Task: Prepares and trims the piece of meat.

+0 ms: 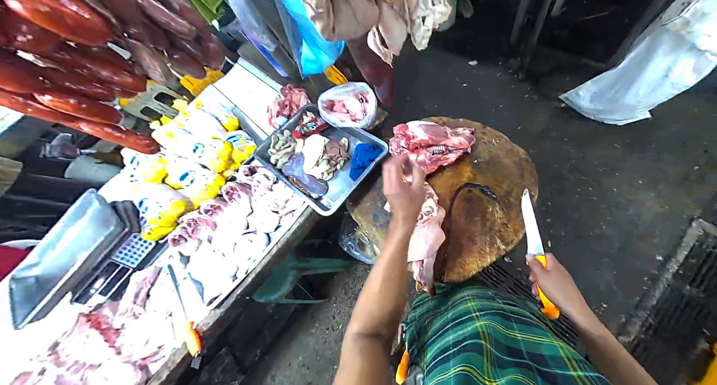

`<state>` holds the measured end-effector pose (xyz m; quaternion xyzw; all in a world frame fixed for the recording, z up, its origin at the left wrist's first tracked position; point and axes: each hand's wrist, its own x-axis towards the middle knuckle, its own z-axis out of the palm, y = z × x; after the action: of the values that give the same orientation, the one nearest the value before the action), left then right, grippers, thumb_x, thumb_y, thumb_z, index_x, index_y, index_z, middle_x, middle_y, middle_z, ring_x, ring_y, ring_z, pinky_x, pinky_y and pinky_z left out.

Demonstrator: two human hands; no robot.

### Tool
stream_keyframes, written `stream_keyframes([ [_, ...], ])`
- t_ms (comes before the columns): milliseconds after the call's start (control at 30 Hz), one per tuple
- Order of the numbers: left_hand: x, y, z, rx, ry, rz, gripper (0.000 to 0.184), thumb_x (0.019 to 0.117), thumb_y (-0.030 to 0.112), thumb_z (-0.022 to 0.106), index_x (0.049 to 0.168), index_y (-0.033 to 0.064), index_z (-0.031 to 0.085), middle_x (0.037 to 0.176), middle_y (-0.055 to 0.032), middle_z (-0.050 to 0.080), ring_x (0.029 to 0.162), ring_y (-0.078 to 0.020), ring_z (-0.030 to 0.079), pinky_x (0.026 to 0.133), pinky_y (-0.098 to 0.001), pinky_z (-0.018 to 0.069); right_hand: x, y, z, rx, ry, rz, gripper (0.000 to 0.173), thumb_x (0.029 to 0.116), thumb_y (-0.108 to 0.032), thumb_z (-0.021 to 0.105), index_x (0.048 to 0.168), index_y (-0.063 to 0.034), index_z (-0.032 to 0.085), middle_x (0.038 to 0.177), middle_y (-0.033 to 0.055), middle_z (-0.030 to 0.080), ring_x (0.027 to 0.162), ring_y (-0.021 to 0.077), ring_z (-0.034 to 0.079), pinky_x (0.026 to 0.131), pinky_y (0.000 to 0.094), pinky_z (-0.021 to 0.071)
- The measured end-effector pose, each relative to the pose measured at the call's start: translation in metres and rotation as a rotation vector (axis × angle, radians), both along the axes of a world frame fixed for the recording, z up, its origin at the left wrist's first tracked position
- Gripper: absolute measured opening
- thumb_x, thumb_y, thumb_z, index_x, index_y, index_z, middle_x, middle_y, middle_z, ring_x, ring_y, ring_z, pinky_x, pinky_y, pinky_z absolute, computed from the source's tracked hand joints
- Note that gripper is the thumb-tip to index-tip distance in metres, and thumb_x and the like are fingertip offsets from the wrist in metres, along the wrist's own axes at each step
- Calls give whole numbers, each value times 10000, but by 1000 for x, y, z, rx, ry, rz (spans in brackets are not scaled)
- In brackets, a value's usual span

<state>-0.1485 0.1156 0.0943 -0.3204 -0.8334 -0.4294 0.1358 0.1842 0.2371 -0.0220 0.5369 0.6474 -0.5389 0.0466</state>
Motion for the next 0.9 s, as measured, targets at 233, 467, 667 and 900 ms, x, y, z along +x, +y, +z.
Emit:
stream_keyframes([
  [233,-183,-3,41,132,306,57,440,963,184,663,1334,-40,588,1481,-256,516,1397,-358,493,1140,-455,447,-22,-26,-4,64,-79,-137,524,1090,-496,445,1383,-62,456,777,121,635,536,247,636,527,459,591],
  [467,-94,-72,-41,-495,-409,-31,398,1071,346,498,1319,80,660,1160,-167,720,1076,-324,700,965,-591,549,2,-26,5,-105,76,-198,502,1082,-525,448,1217,-66,603,744,86,657,512,216,624,478,406,582],
  [667,4,-106,-110,-397,-991,41,601,983,548,606,1319,50,620,1134,-216,702,1041,-351,691,932,-590,552,86,6,-18,-680,90,-110,539,1087,-566,318,1055,-121,621,687,-7,562,489,99,519,436,265,483],
  [900,42,-95,-94,-143,-1270,-80,495,960,493,673,1141,34,708,987,-129,730,879,-222,700,802,-458,594,151,32,-11,-83,-231,-142,627,1017,-629,508,1157,-37,658,792,114,645,573,234,615,548,470,570],
])
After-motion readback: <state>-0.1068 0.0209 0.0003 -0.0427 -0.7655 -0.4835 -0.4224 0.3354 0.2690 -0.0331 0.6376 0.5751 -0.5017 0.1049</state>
